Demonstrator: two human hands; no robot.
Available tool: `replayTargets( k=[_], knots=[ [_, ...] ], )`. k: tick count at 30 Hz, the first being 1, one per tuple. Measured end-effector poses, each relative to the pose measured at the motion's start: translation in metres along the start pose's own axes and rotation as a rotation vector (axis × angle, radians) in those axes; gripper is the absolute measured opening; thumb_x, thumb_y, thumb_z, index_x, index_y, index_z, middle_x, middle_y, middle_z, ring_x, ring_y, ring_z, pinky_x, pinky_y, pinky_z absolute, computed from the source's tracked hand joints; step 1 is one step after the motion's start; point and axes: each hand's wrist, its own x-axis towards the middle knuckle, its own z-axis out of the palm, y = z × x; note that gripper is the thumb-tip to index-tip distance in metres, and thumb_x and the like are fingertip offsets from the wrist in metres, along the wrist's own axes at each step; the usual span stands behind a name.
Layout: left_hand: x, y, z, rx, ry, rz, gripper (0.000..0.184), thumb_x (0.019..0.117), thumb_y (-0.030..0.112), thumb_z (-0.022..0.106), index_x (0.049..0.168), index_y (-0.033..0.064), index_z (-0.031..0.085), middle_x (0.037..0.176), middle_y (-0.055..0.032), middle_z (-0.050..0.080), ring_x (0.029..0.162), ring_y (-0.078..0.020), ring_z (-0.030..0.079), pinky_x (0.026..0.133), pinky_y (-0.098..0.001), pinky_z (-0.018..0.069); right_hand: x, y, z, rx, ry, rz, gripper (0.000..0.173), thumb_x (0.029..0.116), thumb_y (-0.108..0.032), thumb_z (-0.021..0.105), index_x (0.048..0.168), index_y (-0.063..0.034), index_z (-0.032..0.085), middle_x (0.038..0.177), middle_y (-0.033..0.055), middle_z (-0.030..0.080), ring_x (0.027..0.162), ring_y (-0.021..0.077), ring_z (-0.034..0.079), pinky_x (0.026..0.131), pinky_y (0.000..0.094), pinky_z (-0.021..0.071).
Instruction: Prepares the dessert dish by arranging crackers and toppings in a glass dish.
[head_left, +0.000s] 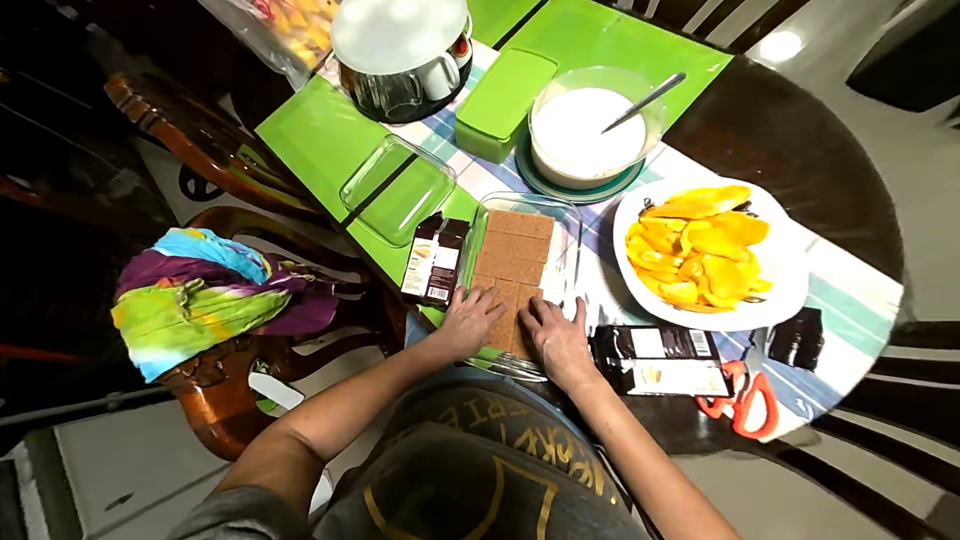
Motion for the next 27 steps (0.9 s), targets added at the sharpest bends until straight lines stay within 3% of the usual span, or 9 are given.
replayTargets(
  k=[13, 19, 23, 27],
  knots=[
    [-0.001, -0.005, -0.005, 0.014, -0.007, 0.038, 0.063, 0.0955, 0.031, 0.07, 0.153, 0.0179, 0.048, 0.163, -0.0163, 0.034, 0.147, -0.0413, 0.034, 0.115, -0.0668, 0.0218, -0.001, 0.009, -0.005, 0.059, -0.021, 0.004, 0.049, 0.0919, -0.023, 0.074, 0.139, -0.0148, 0.062, 0.147, 0.0145, 0.055, 0.137, 0.0394, 0.05, 0.112, 0.0781, 0.0188],
    [-0.004, -0.022, -0.023, 0.045, 0.165, -0.007, 0.049, 0.0954, 0.032, 0.07, 0.14, 0.0138, 0.062, 0.154, -0.0158, 0.047, 0.146, -0.0415, 0.035, 0.113, -0.0681, 0.0261, -0.008, 0.021, -0.011, 0.023, 0.014, 0.041, 0.046, 0.0851, -0.023, 0.08, 0.128, -0.01, 0.069, 0.142, 0.0138, 0.059, 0.139, 0.0377, 0.048, 0.112, 0.0778, 0.0185],
    [-0.006, -0.032, -0.028, 0.131, 0.15, -0.042, 0.046, 0.0962, 0.035, 0.069, 0.137, 0.0144, 0.064, 0.155, -0.0158, 0.047, 0.152, -0.0429, 0.025, 0.115, -0.0709, 0.02, -0.006, 0.021, -0.008, 0.01, -0.008, 0.038, 0.046, 0.0855, -0.026, 0.08, 0.127, -0.0115, 0.07, 0.143, 0.0131, 0.059, 0.141, 0.0385, 0.046, 0.113, 0.0781, 0.0171],
    [-0.007, -0.036, -0.022, 0.155, 0.093, -0.065, 0.046, 0.0981, 0.036, 0.066, 0.14, 0.0163, 0.062, 0.153, -0.0127, 0.049, 0.153, -0.0414, 0.022, 0.116, -0.0714, 0.0155, -0.003, 0.017, -0.006, 0.019, -0.006, 0.036, 0.047, 0.0858, -0.026, 0.08, 0.13, -0.0135, 0.069, 0.142, 0.0121, 0.06, 0.139, 0.0387, 0.047, 0.112, 0.0777, 0.0174]
  ],
)
